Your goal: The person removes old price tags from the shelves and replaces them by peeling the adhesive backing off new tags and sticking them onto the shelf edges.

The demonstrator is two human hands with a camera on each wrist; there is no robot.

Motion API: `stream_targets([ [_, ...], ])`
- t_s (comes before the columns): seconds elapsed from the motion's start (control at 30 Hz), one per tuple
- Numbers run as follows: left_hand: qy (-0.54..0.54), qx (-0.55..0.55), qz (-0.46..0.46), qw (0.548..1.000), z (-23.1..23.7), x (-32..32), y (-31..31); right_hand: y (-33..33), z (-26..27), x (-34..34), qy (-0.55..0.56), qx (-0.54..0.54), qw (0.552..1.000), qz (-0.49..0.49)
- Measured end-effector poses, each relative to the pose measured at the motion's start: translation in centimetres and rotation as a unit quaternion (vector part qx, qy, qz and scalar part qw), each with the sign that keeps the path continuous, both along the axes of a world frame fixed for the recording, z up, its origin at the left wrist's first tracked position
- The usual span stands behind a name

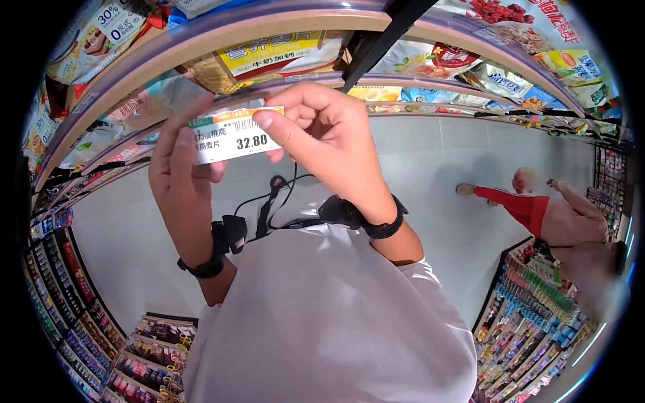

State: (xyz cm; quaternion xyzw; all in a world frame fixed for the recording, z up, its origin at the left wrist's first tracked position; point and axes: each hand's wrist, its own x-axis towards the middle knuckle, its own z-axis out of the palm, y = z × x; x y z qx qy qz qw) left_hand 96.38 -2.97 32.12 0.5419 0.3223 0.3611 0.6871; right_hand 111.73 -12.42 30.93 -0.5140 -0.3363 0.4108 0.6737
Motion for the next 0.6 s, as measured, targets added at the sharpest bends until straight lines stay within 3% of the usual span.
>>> stream_targets([
  [0.2,-0.055,0.065,0.028,0.996,-0.8,0.2,-0.9,-0.6,0.0,-0.1,0.009,0.023,0.999,-0.043],
  [0.3,-0.069,0.105,-0.016,0.992,-0.9,0.2,-1.0,-0.7,0.6,0.0,0.001,0.02,0.998,-0.062],
  [0.43,-0.006,0.18,-0.005,0.984,-1.0,1.3,-1.8,0.1,0.9,-1.1,0.031,0.025,0.994,-0.101],
  [0.47,-0.004,0.212,-0.009,0.977,-1.5,1.7,-1.9,-0.4,0.5,-0.4,0.02,0.0,0.999,-0.047],
  [0.6,0.002,0.173,-0.016,0.985,-1.2,1.8,-1.9,-0.3,0.5,-0.7,0.007,0.019,0.998,-0.054],
])
